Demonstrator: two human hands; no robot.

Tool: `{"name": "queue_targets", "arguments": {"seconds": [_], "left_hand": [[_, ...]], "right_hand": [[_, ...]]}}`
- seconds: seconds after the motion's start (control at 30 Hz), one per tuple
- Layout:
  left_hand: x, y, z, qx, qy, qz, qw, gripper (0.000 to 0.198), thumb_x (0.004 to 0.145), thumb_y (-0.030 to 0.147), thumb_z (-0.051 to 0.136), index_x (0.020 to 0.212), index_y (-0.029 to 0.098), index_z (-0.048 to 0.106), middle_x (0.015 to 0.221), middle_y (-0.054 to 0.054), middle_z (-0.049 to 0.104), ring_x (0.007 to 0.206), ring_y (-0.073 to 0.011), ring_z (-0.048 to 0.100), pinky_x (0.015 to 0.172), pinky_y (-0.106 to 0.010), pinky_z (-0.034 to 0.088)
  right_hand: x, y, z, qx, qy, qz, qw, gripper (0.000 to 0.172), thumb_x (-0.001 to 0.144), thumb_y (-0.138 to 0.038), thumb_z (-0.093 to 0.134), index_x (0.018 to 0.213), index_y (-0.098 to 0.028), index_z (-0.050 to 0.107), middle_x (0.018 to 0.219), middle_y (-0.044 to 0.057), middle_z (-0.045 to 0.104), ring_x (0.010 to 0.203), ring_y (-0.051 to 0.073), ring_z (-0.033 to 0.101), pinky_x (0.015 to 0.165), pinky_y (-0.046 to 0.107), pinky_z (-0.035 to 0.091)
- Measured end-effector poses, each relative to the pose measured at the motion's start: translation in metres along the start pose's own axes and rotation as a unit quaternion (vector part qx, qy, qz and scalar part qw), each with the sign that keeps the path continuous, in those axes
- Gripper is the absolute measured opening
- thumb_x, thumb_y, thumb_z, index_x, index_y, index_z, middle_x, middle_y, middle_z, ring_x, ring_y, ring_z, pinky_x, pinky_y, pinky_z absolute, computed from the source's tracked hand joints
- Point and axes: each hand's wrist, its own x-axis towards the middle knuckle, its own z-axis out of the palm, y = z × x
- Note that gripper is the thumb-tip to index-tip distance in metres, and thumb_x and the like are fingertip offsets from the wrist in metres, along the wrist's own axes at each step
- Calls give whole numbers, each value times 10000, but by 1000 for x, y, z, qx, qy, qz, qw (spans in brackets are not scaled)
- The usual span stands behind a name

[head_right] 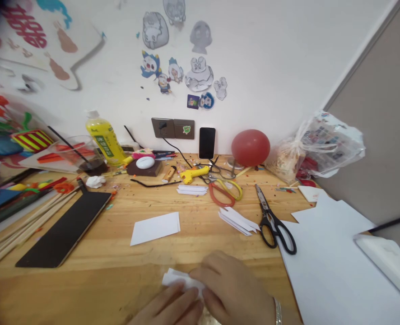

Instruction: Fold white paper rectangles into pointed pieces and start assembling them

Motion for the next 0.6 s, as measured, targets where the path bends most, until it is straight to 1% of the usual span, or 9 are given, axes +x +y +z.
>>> {"name": "queue_targets", "arguments": {"seconds": [0.07, 0.13, 0.23, 0.33, 0.4, 0.47, 0.53, 0.6], "left_hand": [[-2, 1, 1, 6, 0, -9, 1000, 378, 939, 49, 306, 786, 169, 630, 844, 38, 689, 822, -134, 590, 812, -274, 444], [-6, 3, 3, 5, -9, -13, 1000, 340, 937, 77, 340, 777, 172, 624, 845, 31, 692, 819, -139, 600, 832, -282, 446], [-9, 4, 6, -14, -18, -20, 1000, 328, 942, 97, 343, 773, 187, 610, 834, 40, 697, 831, -128, 614, 886, -269, 437], [-6, 2, 3, -57, -10, -56, 997, 336, 975, 179, 311, 812, 196, 604, 799, 51, 702, 833, -108, 629, 928, -239, 423], [-5, 0, 0, -89, -31, -78, 992, 315, 982, 201, 298, 903, 177, 603, 812, 36, 710, 870, -101, 635, 958, -226, 414], [-4, -2, -4, -114, -64, -82, 988, 285, 978, 194, 308, 975, 151, 590, 838, 17, 715, 921, -99, 633, 991, -223, 397], [-4, -4, -6, -133, -93, -83, 983, 275, 977, 194, 314, 990, 153, 585, 876, 15, 717, 964, -100, 625, 1024, -233, 374], [-4, -6, -9, -149, -106, -92, 979, 290, 982, 205, 299, 972, 172, 587, 910, 22, 715, 973, -97, 622, 1043, -250, 358]], "right_hand": [[-1, 0, 2, -26, -6, -6, 1000, 295, 840, -112, 437, 1087, -204, 571, 928, 66, 591, 853, 196, 518, 708, 288, 418], [-1, 0, 4, -44, -6, -1, 999, 271, 845, -110, 432, 1049, -202, 586, 907, 64, 581, 836, 193, 515, 692, 284, 417], [-3, 0, 5, -54, -1, 6, 999, 259, 833, -104, 452, 1019, -203, 603, 885, 57, 568, 812, 186, 505, 678, 276, 414], [-4, 0, 4, -53, 2, 4, 999, 245, 823, -117, 488, 1019, -202, 610, 882, 56, 562, 804, 183, 501, 676, 272, 416], [-4, 0, 2, -51, -1, 4, 999, 218, 830, -134, 497, 1003, -199, 612, 891, 59, 561, 812, 184, 504, 687, 276, 420], [-4, 0, 1, -50, -5, 8, 999, 190, 836, -148, 502, 983, -196, 614, 898, 61, 562, 819, 187, 507, 694, 281, 425], [-3, -1, 0, -45, -12, 11, 999, 182, 835, -148, 504, 971, -194, 615, 908, 62, 564, 828, 191, 510, 704, 289, 429], [-3, -1, -1, -36, -14, 16, 999, 208, 828, -133, 504, 994, -197, 612, 917, 61, 564, 838, 194, 512, 715, 296, 431]]}}
